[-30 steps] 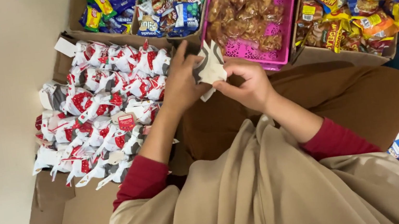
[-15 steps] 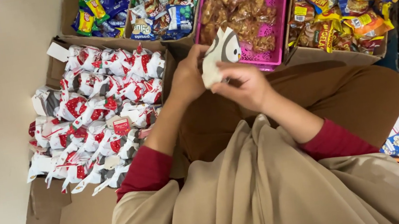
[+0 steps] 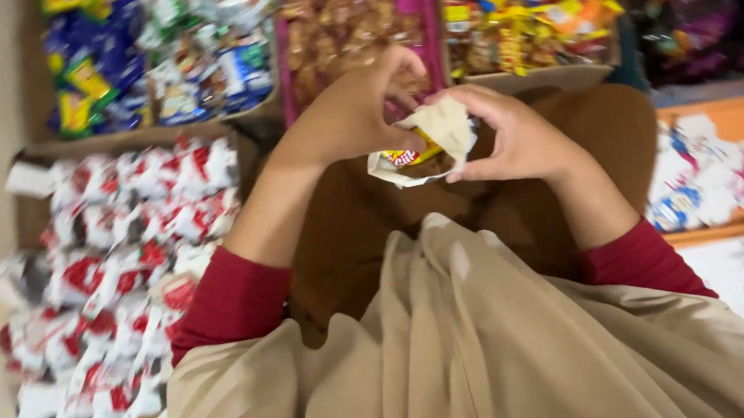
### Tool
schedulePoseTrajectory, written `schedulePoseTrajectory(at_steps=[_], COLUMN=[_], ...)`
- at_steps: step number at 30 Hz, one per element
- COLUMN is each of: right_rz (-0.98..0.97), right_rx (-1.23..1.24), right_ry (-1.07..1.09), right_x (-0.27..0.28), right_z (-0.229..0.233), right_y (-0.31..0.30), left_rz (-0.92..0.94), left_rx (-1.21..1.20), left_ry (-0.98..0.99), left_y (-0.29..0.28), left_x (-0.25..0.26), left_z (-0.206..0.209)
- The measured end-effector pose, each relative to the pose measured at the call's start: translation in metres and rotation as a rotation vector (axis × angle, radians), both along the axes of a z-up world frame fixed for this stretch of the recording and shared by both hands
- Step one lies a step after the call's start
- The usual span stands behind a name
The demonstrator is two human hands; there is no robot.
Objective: The person is manually packing individual snacks into small decorative bags.
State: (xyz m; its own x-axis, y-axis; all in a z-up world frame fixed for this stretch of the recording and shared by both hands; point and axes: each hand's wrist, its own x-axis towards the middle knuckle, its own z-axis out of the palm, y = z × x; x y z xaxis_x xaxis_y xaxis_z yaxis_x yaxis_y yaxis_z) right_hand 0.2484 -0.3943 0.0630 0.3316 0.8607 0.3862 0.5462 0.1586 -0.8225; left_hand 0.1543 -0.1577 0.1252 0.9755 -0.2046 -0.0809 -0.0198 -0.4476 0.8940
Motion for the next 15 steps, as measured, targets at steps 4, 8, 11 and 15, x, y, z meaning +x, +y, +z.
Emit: schedulePoseTrajectory(at_steps=[4,8,11,15], right_rz=[-0.165,-0.446,-0.657,-0.847], right_rx=[-0.07,-0.043,0.03,0.139], right_ry=[-0.06,0.028,0.149,0.231], right_x=[0.02,0.035,0.021,0.014], right_z=[-0.038,-0.096,-0.085,-0.084], right_y=[-0.063,-0.142,-0.181,-0.211], left_rz=[-0.122,-0.221,-0.082,0.246], left_rx=[0.318,0.165,-0.278,-0.518], left_ry=[-0.02,-0.059,0.027,0.521], left_y=[-0.071,-0.136,-0.169,-0.196], left_x=[0.053,0.082,0.087,0.087], left_z=[-0.022,-0.036,-0.071,-0.095])
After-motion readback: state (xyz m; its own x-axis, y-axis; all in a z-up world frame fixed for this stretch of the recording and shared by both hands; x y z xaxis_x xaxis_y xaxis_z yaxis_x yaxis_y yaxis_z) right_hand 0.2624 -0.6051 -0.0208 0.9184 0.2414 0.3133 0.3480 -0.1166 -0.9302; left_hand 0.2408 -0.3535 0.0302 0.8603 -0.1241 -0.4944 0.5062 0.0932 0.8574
